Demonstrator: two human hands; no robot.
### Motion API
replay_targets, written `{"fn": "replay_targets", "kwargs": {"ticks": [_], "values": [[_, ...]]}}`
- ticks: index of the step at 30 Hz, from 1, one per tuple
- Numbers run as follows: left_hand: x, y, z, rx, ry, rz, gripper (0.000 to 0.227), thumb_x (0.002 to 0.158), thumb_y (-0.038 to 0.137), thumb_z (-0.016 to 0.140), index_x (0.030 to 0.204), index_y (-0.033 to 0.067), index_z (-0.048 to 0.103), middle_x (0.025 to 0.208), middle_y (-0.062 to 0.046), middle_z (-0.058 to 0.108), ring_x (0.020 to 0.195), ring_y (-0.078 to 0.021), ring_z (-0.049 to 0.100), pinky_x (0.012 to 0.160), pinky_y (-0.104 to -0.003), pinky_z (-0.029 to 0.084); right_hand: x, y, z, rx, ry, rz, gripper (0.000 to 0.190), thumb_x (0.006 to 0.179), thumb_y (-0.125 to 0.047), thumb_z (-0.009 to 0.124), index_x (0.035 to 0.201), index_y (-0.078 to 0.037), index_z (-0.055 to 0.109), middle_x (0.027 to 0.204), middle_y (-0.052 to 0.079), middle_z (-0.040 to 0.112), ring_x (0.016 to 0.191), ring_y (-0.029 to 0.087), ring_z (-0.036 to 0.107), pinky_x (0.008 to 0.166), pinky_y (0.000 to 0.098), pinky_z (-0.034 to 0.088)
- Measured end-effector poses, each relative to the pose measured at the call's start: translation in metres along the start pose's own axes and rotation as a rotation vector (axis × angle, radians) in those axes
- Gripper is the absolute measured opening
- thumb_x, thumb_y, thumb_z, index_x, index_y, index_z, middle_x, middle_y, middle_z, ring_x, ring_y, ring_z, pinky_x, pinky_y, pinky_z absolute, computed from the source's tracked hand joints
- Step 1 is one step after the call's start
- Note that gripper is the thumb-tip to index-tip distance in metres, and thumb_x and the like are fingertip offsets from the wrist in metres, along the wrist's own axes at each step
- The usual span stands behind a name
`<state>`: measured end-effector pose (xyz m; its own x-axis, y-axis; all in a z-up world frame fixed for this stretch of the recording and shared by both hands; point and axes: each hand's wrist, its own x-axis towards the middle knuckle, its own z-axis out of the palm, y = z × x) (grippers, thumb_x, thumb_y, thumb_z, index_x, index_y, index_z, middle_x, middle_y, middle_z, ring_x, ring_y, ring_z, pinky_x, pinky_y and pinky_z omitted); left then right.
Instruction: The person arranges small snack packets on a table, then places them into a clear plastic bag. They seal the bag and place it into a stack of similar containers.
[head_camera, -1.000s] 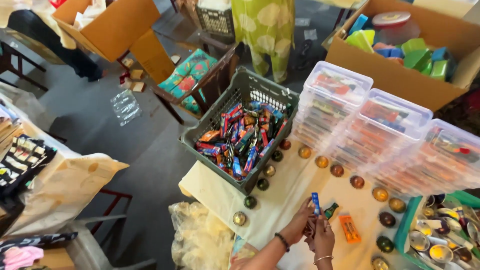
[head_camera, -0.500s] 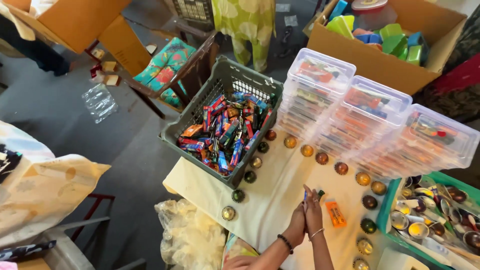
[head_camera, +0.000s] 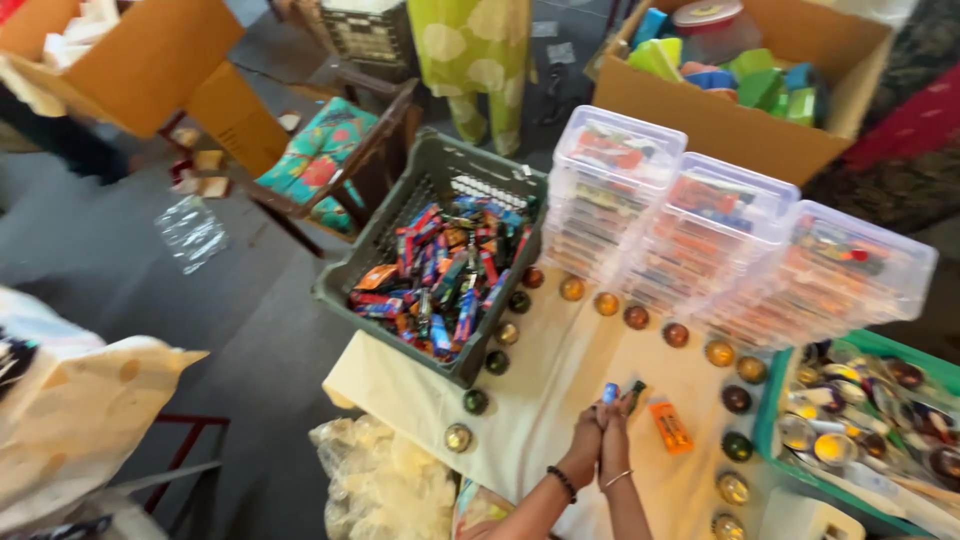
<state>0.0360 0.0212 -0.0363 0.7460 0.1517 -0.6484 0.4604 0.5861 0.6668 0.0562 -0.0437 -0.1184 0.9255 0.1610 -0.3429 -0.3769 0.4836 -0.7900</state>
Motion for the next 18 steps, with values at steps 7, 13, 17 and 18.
{"fn": "replay_targets", "kwargs": {"ticks": [7, 13, 17, 18], "values": [[0.014, -0.038, -0.023, 0.008, 0.023, -0.041, 0.028, 0.105, 0.036, 0.046, 0.124, 0.0164, 0.052, 0.090, 0.000, 0.059, 0.074, -0.0120, 0.052, 0.065, -0.028, 0.044, 0.003, -0.030, 0.018, -0.124, 0.181, 0.260, 0.057, 0.107, -0.041, 0.043, 0.158, -0.018, 0.034, 0.139, 0.013, 0.061, 0.122, 0.021, 0.059, 0.102, 0.0331, 0.047], [0.015, -0.055, -0.020, 0.271, -0.027, 0.041, 0.028, 0.105, 0.027, 0.054, 0.127, 0.0098, 0.059, 0.096, -0.006, 0.063, 0.081, -0.0152, 0.058, 0.073, -0.031, 0.049, 0.010, 0.006, -0.022, 0.244, 0.241, 0.299, 0.043, 0.108, -0.042, 0.039, 0.137, -0.011, 0.044, 0.131, 0.020, 0.063, 0.113, 0.035, 0.064, 0.095, 0.0454, 0.054], [0.005, -0.013, 0.000, 0.471, 0.072, 0.368, 0.036, 0.102, 0.020, 0.045, 0.126, 0.0024, 0.065, 0.116, -0.017, 0.071, 0.107, -0.0297, 0.067, 0.093, -0.040, 0.051, 0.041, 0.042, -0.053, 0.201, 0.108, 0.177, 0.030, 0.112, -0.039, 0.047, 0.125, -0.013, 0.055, 0.119, 0.010, 0.064, 0.108, 0.025, 0.063, 0.093, 0.0383, 0.053], [-0.004, 0.016, 0.006, 0.452, 0.040, 0.295, 0.038, 0.102, 0.022, 0.042, 0.124, 0.0028, 0.066, 0.115, -0.018, 0.073, 0.108, -0.0316, 0.069, 0.093, -0.041, 0.051, 0.058, 0.053, -0.056, 0.239, 0.061, 0.104, 0.026, 0.117, -0.037, 0.052, 0.123, -0.013, 0.057, 0.110, 0.005, 0.059, 0.102, 0.021, 0.059, 0.091, 0.0387, 0.052]]}}
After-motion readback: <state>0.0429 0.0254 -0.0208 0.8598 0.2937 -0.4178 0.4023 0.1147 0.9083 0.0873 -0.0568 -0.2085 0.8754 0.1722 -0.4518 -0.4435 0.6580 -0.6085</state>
